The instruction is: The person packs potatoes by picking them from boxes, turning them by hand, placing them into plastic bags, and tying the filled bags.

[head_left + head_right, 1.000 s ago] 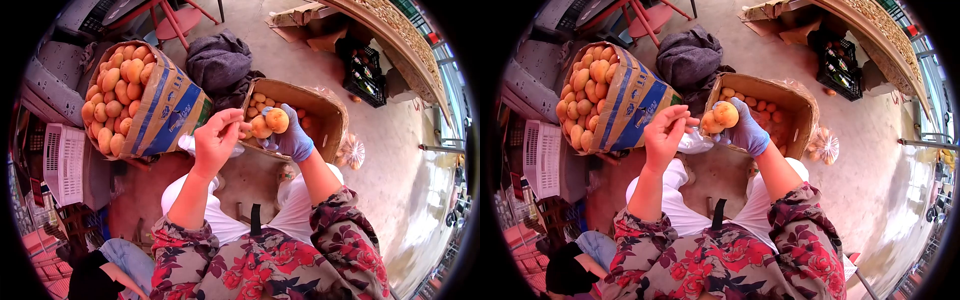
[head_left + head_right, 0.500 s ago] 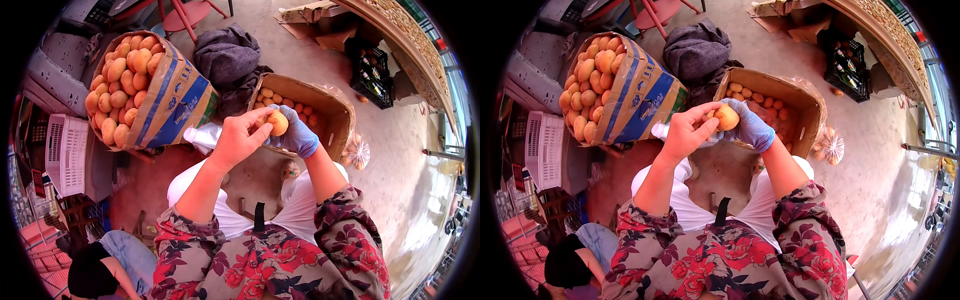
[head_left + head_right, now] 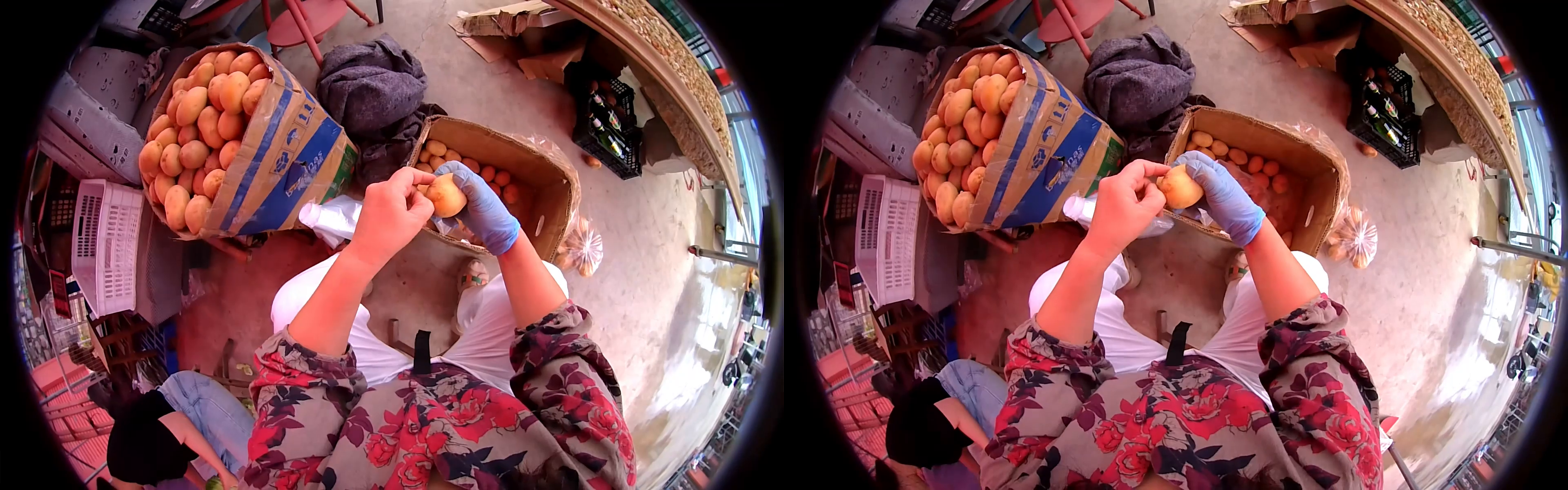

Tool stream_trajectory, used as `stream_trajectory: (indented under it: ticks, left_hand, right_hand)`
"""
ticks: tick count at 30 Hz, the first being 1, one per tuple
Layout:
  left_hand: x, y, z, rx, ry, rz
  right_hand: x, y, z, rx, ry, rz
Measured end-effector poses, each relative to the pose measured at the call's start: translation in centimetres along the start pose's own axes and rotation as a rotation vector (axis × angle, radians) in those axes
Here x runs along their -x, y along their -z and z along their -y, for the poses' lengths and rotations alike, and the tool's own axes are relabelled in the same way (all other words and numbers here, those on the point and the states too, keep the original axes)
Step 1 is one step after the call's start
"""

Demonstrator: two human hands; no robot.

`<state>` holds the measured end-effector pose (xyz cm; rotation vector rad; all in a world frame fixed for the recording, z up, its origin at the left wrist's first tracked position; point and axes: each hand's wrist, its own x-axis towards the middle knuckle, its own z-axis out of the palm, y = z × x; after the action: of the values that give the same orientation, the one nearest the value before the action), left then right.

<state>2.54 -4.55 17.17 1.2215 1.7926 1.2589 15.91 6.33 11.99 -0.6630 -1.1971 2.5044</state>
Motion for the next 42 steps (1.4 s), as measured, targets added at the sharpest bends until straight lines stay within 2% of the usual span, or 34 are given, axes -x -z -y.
stream_trajectory:
  ticks: [2,3,4,5,8,9,12,13,16,19,22,26,28,29,32,33,34,35,36,37,38,40,42]
  left_hand:
    - [0.0,0.9,-0.5,0.030,-0.045,-0.021]
    - [0.1,1.5,-1.0,0.152,-0.041,0.017]
    - [0.4,2.4,-1.6,0.277,-0.035,0.058]
    - [0.7,3.3,-2.1,0.420,0.027,0.204]
    - [0.7,3.8,-1.8,0.282,0.003,0.297]
    - [0.6,3.3,-1.3,0.257,0.018,0.258]
    - [0.1,3.4,-0.1,-0.039,0.007,0.331]
    - [0.0,3.2,0.1,-0.076,-0.007,0.294]
    - [-0.2,2.2,0.2,0.151,0.004,0.104]
    - [-0.4,1.9,-0.2,0.137,0.033,0.088]
    - [-0.5,1.6,-0.2,0.131,0.046,0.089]
    - [-0.5,1.4,0.2,0.131,0.069,0.068]
    - [-0.7,1.4,0.9,0.152,0.168,0.085]
    - [-0.7,1.4,1.2,0.163,0.217,0.093]
    - [-0.6,0.2,1.0,0.744,0.341,-0.019]
    - [-0.3,0.0,0.7,0.816,0.383,0.102]
    - [-0.1,-0.5,0.8,0.918,0.417,0.115]
    - [0.0,-1.3,1.1,1.020,0.452,0.127]
    - [0.1,-1.9,1.4,1.121,0.487,0.136]
    - [0.0,-2.2,1.6,1.149,0.531,0.049]
    - [-0.2,-2.0,2.3,1.245,0.565,0.101]
    - [-0.7,-1.2,3.2,1.432,0.627,0.208]
    - [-0.5,-0.7,3.4,1.453,0.657,0.204]
  right_hand:
    - [0.0,-0.2,0.4,-0.186,-0.032,0.009]
    - [0.1,-0.4,0.9,-0.315,-0.048,-0.001]
    - [0.3,-0.4,1.3,-0.443,-0.064,-0.014]
    - [0.0,0.4,1.1,-0.539,-0.086,0.017]
    - [-0.4,0.9,0.7,-0.737,-0.064,0.101]
    - [-0.3,0.9,0.9,-0.762,-0.101,0.199]
    - [-0.2,0.0,1.0,-0.737,-0.100,0.014]
    - [-0.2,0.3,0.9,-0.742,-0.114,0.068]
    - [-0.4,0.0,0.7,-0.709,-0.103,0.016]
    - [-0.8,1.1,0.0,-0.617,-0.086,0.300]
    - [-0.3,0.4,0.0,-0.526,-0.123,0.129]
    - [-0.1,0.3,0.2,-0.420,-0.078,0.160]
    - [-0.7,0.9,-0.3,-0.399,-0.042,0.237]
    - [-0.6,1.1,-0.6,-0.308,0.058,0.170]
    - [-0.6,-1.2,0.0,0.007,0.351,-0.039]
    - [-0.7,-1.7,-0.1,0.132,0.443,-0.122]
    - [-0.8,-2.0,-0.1,0.256,0.536,-0.205]
    - [-1.3,-1.1,-0.9,0.760,0.732,-0.337]
    - [-1.1,-2.0,-0.8,0.927,0.792,-0.354]
    - [-0.6,-2.8,-0.3,0.956,0.787,-0.330]
    - [-0.3,-3.3,-0.1,0.985,0.782,-0.303]
    - [-0.1,-3.4,-0.2,0.718,0.715,-0.176]
    - [-0.1,-3.2,0.0,0.504,0.648,-0.088]
